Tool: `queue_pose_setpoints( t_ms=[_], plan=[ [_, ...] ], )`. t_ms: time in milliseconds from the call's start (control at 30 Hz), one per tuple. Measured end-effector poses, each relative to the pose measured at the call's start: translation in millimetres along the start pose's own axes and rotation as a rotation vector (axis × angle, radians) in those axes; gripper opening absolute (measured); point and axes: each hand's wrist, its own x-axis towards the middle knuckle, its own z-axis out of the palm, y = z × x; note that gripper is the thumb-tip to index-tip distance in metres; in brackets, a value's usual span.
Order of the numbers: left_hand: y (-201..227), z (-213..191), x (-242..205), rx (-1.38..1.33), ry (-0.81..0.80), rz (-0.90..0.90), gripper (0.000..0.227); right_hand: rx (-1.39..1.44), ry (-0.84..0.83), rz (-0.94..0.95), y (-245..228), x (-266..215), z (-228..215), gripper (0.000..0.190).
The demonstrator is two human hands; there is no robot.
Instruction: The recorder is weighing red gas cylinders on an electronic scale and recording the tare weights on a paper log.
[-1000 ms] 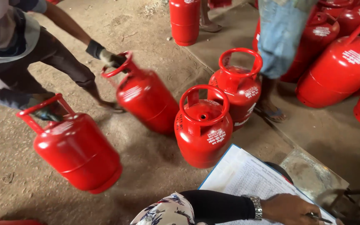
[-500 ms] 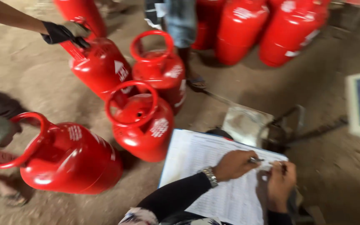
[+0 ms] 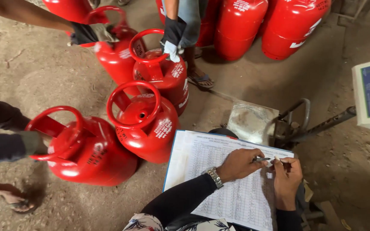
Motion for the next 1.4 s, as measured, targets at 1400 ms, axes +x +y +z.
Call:
queue_pose_setpoints(
  t_ms=[1400],
  plan=[
    [-17.6, -184.3, 243.6, 0.661, 0.394, 0.365, 0.050, -0.221, -0.026, -0.001, -3.0, 3.1, 10.3, 0.006]
  ],
)
